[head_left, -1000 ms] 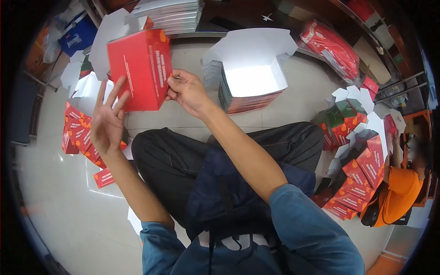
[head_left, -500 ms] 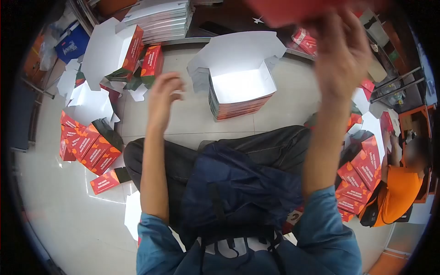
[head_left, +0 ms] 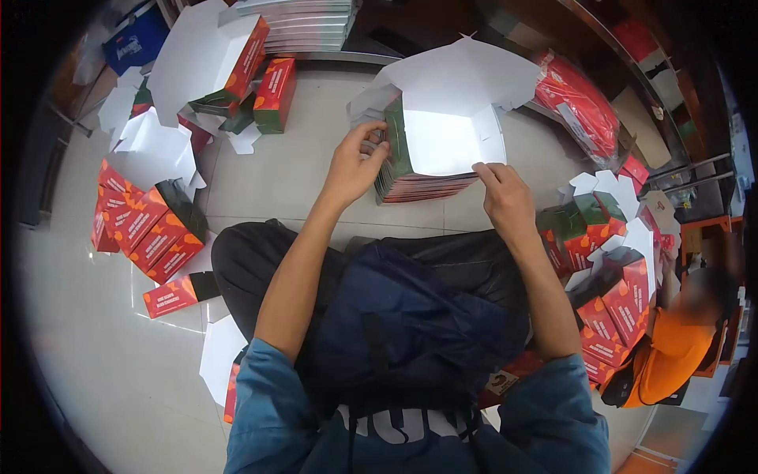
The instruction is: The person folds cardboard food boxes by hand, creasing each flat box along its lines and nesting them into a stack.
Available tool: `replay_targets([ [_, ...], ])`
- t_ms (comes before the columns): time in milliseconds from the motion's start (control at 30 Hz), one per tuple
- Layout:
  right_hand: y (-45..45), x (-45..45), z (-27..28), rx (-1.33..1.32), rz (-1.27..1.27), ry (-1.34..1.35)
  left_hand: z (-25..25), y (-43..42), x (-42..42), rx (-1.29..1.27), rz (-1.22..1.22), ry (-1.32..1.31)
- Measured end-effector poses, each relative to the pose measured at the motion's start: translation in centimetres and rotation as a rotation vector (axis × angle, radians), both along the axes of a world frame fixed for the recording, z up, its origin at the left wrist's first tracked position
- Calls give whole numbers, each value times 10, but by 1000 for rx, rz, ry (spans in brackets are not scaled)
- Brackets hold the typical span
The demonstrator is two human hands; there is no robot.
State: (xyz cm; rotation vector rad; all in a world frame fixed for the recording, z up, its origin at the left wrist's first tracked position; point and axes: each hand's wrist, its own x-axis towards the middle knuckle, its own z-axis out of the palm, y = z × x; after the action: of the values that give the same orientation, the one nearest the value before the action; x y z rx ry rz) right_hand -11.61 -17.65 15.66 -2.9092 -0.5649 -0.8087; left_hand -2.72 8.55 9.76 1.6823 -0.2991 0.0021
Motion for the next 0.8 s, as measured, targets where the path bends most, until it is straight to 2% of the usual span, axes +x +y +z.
replay_targets([
  [100,7,-5,12,-135,-2,52,10,-6,-8,150,112,-88],
  [200,22,-15,33,-278,5,179,8,-6,-12,158,174,-180],
  [300,52,-11,51,-88,172,67,7,-7,-10,153,163,-218],
  [400,71,7,34,69,266,198,8,-7,-9,147,147,-209],
  [600,84,11,23,-49,331,122,15,2,-14,90,86,-30],
  [800,84,-1,18,-98,218,155,13,-1,-11,90,59,-56],
])
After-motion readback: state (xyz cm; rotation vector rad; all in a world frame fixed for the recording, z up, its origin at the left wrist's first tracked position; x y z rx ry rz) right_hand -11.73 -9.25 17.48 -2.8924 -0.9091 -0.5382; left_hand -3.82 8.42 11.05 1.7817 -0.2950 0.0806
